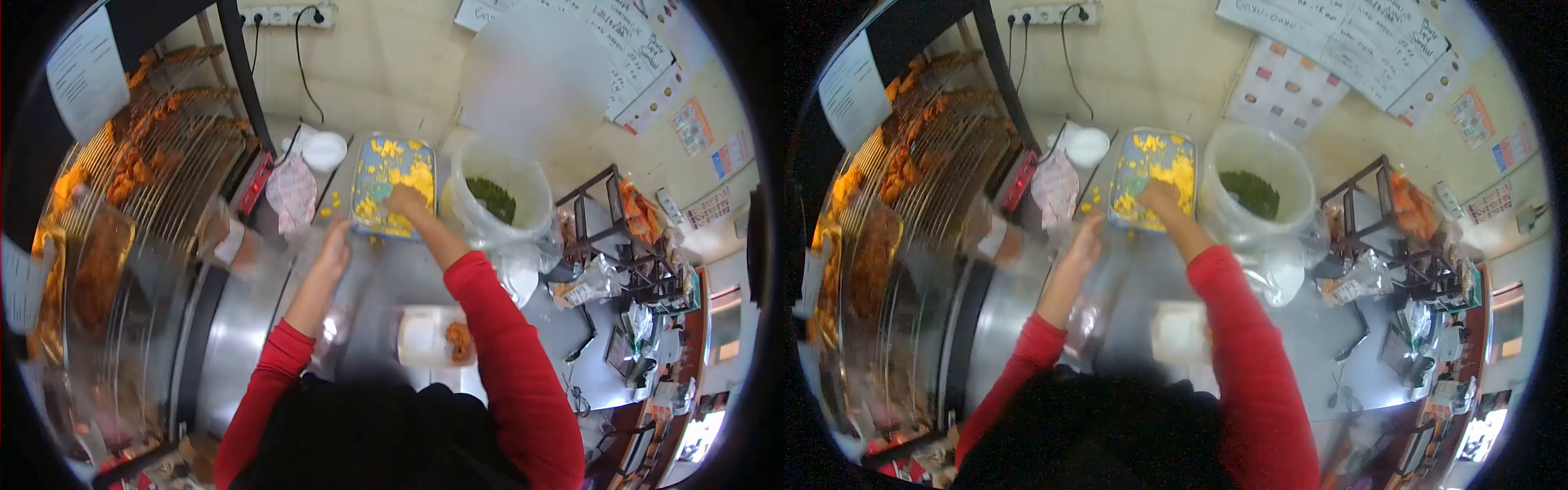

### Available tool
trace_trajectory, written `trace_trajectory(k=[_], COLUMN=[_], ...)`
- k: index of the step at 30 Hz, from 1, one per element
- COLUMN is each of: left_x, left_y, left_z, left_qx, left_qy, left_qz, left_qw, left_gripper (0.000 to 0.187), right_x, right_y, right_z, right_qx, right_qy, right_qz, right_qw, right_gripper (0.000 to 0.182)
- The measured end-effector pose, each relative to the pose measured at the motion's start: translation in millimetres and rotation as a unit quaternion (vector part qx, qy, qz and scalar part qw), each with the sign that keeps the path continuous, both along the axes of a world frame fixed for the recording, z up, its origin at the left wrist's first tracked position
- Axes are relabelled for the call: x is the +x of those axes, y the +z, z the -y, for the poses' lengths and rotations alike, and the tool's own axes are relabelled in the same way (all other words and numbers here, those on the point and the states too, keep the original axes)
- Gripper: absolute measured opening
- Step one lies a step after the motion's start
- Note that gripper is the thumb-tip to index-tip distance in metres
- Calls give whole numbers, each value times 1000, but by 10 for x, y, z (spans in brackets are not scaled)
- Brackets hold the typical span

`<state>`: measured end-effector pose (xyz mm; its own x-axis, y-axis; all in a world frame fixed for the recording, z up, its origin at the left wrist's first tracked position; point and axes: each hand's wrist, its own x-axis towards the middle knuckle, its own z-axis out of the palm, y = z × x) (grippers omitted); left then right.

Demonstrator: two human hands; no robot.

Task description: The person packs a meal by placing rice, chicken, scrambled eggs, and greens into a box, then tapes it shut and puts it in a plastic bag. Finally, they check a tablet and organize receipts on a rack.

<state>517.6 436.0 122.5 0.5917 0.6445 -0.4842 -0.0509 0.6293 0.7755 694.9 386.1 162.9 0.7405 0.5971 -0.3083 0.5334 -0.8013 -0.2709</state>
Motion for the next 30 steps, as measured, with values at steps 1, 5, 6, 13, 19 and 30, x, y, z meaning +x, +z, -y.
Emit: trace_trajectory(k=[1, 5, 6, 13, 19, 30], left_x=[164, 420, 416, 204, 228, 148], left_y=[-56, -318, -379, 13, -143, -79], left_z=[-157, -394, -387, -293, -353, -476], left_qx=[-42, -171, -189, -159, -158, -170], left_qy=[-42, -99, -89, -81, -78, -95], left_qz=[37, 104, 100, 109, 102, 96], left_qw=[998, 975, 973, 978, 979, 976], left_gripper=[42, 57, 60, 56, 70, 72], right_x=[9, 200, 280, 856, 131, 115], right_y=[-134, -573, -644, -299, -646, -515], right_z=[-107, -353, -317, -177, -282, 239], right_qx=[7, 13, 13, -68, -63, 178], right_qy=[-23, -56, -55, 133, 251, 129], right_qz=[23, 38, 21, 338, 252, -217], right_qw=[999, 998, 998, 929, 933, 951], right_gripper=[42, 41, 42, 10, 11, 10])
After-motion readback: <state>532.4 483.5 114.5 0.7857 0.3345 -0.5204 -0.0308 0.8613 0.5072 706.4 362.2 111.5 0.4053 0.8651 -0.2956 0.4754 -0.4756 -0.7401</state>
